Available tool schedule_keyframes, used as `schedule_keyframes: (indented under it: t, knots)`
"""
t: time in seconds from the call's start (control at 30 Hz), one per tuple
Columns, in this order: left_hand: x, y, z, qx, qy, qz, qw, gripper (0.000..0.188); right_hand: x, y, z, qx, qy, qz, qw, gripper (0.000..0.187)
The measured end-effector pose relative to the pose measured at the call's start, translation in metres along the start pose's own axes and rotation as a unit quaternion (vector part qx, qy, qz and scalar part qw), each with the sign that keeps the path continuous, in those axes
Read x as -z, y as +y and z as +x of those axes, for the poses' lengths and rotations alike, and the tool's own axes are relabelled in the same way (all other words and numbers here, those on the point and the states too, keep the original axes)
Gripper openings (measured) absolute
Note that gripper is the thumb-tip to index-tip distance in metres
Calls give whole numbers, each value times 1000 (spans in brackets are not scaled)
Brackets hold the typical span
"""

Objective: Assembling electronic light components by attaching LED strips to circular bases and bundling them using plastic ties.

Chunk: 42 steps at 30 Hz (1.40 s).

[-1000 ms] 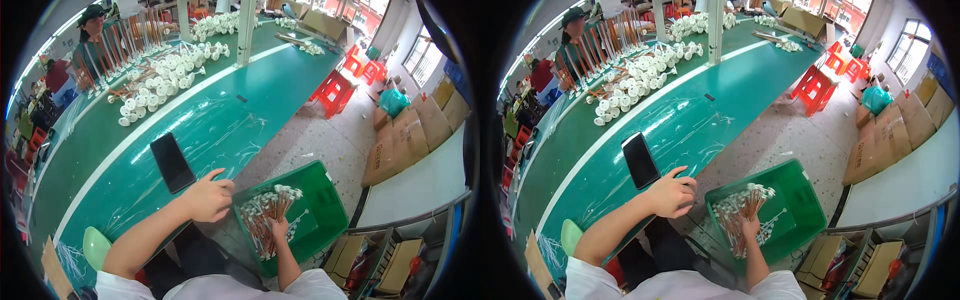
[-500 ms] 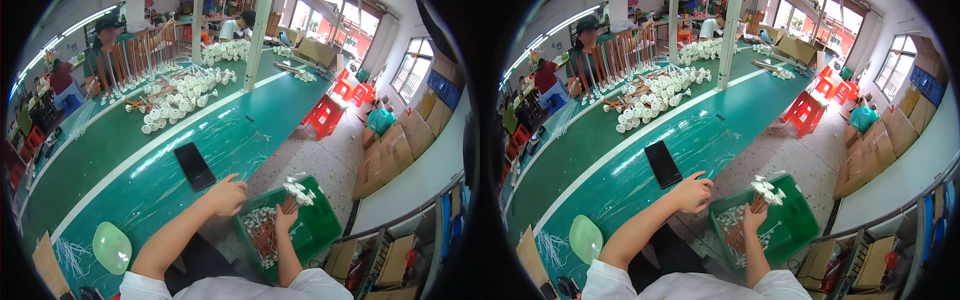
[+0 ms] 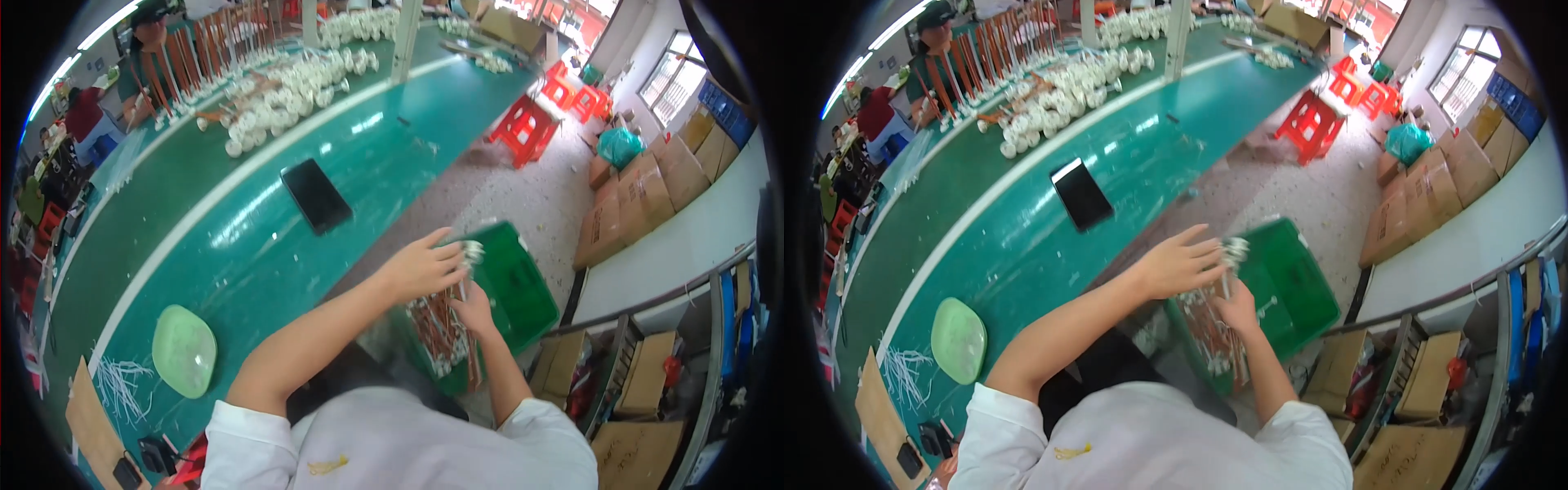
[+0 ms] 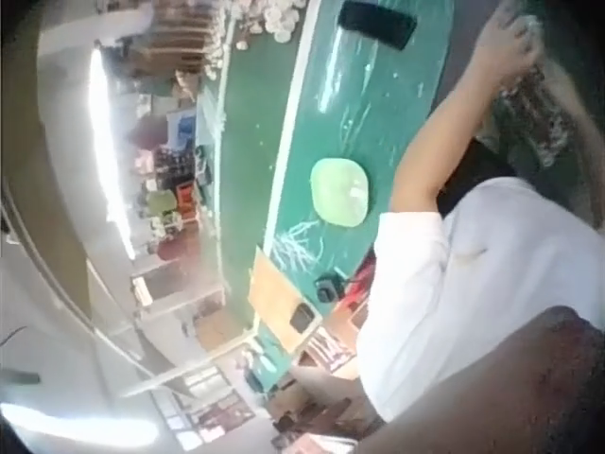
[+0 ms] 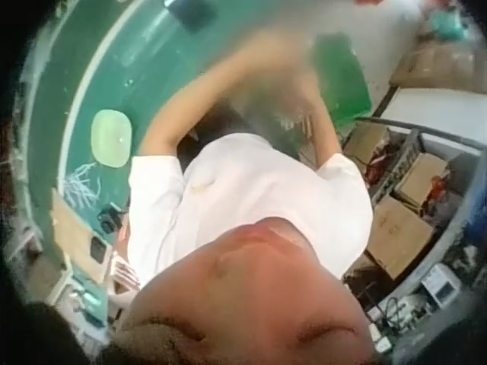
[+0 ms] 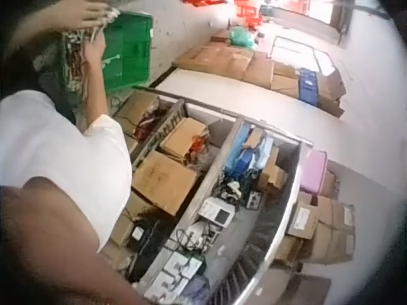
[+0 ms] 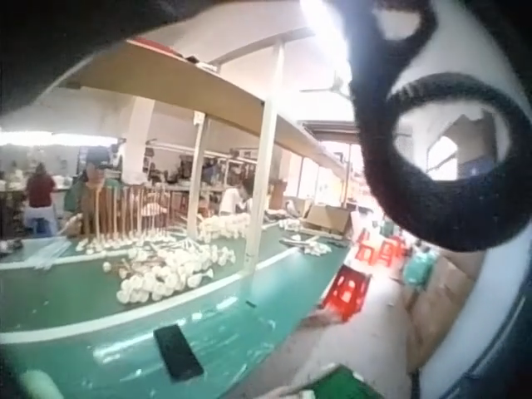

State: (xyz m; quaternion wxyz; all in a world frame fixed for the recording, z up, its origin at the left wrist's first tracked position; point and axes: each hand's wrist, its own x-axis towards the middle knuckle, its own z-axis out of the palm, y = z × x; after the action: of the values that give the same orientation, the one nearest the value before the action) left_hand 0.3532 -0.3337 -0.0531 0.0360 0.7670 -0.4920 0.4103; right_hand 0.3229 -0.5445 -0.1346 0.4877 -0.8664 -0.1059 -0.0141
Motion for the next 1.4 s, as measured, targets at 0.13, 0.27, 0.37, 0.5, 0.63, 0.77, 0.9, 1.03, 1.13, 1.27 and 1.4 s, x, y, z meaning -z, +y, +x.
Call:
schedule_keyframes:
  t: [0.13,0.27,0.37,0.5,0.63,0.77,0.9,1.03,1.13,1.27,1.4]
  knots:
    - [-16,79,17,109,-288,-21,951,18,9,-7,-31,65,-203,-115,970,43]
    - [-15,112,0,216,-479,-149,838,24,29,-17,-40,71,-286,-218,930,45]
    - [-28,138,-15,307,-513,-187,780,29,41,-17,-43,207,-244,-370,872,41]
    - [-33,154,-25,475,-376,-262,751,27,62,-20,-50,420,48,-320,848,33]
    - [-44,146,-21,559,-231,-417,678,28,75,-1,-62,395,249,-170,868,28]
    - [-30,165,5,601,-112,-660,438,23,54,-3,-72,58,116,165,978,23]
    - [-19,185,25,603,-71,-683,405,30,55,0,-73,132,103,179,970,21]
    - [-8,188,41,631,-147,-522,555,29,65,15,-70,252,119,18,960,20]
    - [-5,186,46,587,-237,-387,670,29,73,22,-73,251,123,6,960,16]
    - [-4,189,47,575,-277,-329,696,31,68,27,-86,115,62,184,974,11]
    - [-2,193,48,581,-266,-324,698,31,69,21,-91,-22,11,328,944,9]
